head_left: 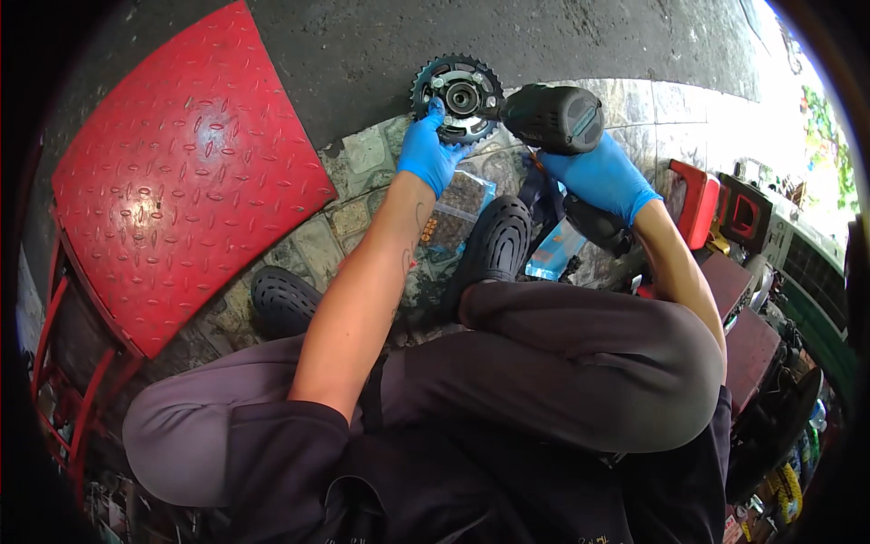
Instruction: Assembling a motorcycle rear sprocket to its hub and tightening bolts.
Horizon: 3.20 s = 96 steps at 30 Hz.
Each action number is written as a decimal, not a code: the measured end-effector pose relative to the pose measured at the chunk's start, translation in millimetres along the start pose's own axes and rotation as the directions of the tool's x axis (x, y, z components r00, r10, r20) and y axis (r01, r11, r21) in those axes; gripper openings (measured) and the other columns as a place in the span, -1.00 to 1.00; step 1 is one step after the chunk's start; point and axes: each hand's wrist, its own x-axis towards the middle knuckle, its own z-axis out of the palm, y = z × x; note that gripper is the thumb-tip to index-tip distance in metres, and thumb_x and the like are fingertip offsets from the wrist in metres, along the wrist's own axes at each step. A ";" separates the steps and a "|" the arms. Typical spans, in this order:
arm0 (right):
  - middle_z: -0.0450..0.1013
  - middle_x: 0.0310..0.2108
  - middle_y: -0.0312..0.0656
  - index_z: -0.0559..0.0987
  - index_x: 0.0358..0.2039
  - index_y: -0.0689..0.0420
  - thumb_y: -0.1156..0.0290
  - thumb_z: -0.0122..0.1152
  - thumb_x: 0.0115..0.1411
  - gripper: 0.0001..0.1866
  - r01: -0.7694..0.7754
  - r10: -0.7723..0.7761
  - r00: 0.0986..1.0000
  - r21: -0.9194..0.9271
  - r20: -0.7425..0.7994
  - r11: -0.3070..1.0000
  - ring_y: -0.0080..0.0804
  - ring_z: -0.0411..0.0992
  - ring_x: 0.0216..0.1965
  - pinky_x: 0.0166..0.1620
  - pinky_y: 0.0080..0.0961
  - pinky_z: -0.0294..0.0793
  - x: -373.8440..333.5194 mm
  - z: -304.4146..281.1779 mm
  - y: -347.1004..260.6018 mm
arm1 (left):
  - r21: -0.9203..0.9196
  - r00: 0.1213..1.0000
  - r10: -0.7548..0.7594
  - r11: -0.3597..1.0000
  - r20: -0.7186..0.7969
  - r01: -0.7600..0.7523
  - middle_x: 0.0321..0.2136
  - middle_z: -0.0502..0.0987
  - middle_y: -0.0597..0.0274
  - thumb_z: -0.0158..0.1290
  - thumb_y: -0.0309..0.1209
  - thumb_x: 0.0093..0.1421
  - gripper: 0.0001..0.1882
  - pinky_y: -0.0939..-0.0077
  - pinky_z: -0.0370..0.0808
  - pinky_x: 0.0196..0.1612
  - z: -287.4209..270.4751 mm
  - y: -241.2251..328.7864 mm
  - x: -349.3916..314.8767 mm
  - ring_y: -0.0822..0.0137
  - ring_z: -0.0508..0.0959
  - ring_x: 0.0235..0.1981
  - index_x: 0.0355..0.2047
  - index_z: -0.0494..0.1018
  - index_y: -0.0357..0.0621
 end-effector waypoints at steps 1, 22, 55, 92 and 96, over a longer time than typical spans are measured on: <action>0.60 -0.31 -0.03 0.59 -0.23 0.16 0.30 0.20 0.10 -0.74 0.027 -0.027 1.000 -0.042 0.001 0.999 -0.14 0.53 -0.36 -0.23 -0.32 0.52 0.0 1.6 2.5 | 0.017 1.000 0.010 1.000 0.000 -0.010 0.17 0.38 -0.18 0.05 -0.15 0.36 -0.40 -0.14 0.43 0.21 0.8 0.4 2.9 -0.14 0.46 0.15 0.26 0.23 -0.25; 0.58 -0.19 -0.09 0.59 -0.09 0.16 0.38 0.22 0.15 -0.69 0.320 -0.264 0.944 -0.340 0.200 0.884 -0.19 0.53 -0.27 -0.10 -0.36 0.52 18.5 3.4 18.2 | 0.296 0.802 0.296 0.942 -0.519 -0.156 -0.15 0.65 0.01 0.04 0.31 0.17 -0.21 0.46 0.59 -0.18 50.5 4.4 9.5 0.25 0.65 -0.21 -0.10 0.60 -0.28; 0.58 -0.27 -0.11 0.59 -0.18 0.18 0.39 0.26 0.11 -0.75 0.287 -0.261 0.954 -0.200 0.148 0.937 -0.20 0.53 -0.32 -0.13 -0.40 0.53 20.8 4.4 26.1 | 0.358 0.773 0.337 0.921 -0.537 -0.154 -0.17 0.66 0.01 0.07 0.28 0.18 -0.22 0.43 0.57 -0.18 51.1 0.7 7.4 0.22 0.65 -0.23 -0.14 0.62 -0.34; 0.54 0.02 -0.19 0.53 0.11 0.21 0.55 0.28 0.20 -0.57 0.217 -0.028 0.955 0.628 -0.297 0.747 -0.37 0.51 -0.01 0.09 -0.45 0.51 -64.1 -12.0 19.5 | 0.689 0.893 0.138 0.589 0.428 -0.421 -0.06 0.55 0.08 0.12 -0.34 0.20 -0.41 0.46 0.49 -0.02 108.3 -26.9 -118.1 0.31 0.55 -0.12 0.23 0.30 -0.24; 0.56 -0.03 -0.17 0.54 0.09 0.23 0.55 0.23 0.22 -0.61 0.234 0.041 0.937 0.709 -0.348 0.665 -0.37 0.52 -0.06 0.07 -0.47 0.52 -72.8 -14.5 36.8 | 0.758 0.887 0.043 0.501 0.460 -0.418 -0.08 0.55 0.06 0.12 -0.36 0.19 -0.46 0.46 0.50 -0.06 102.0 -32.7 -103.9 0.28 0.55 -0.15 0.18 0.34 -0.24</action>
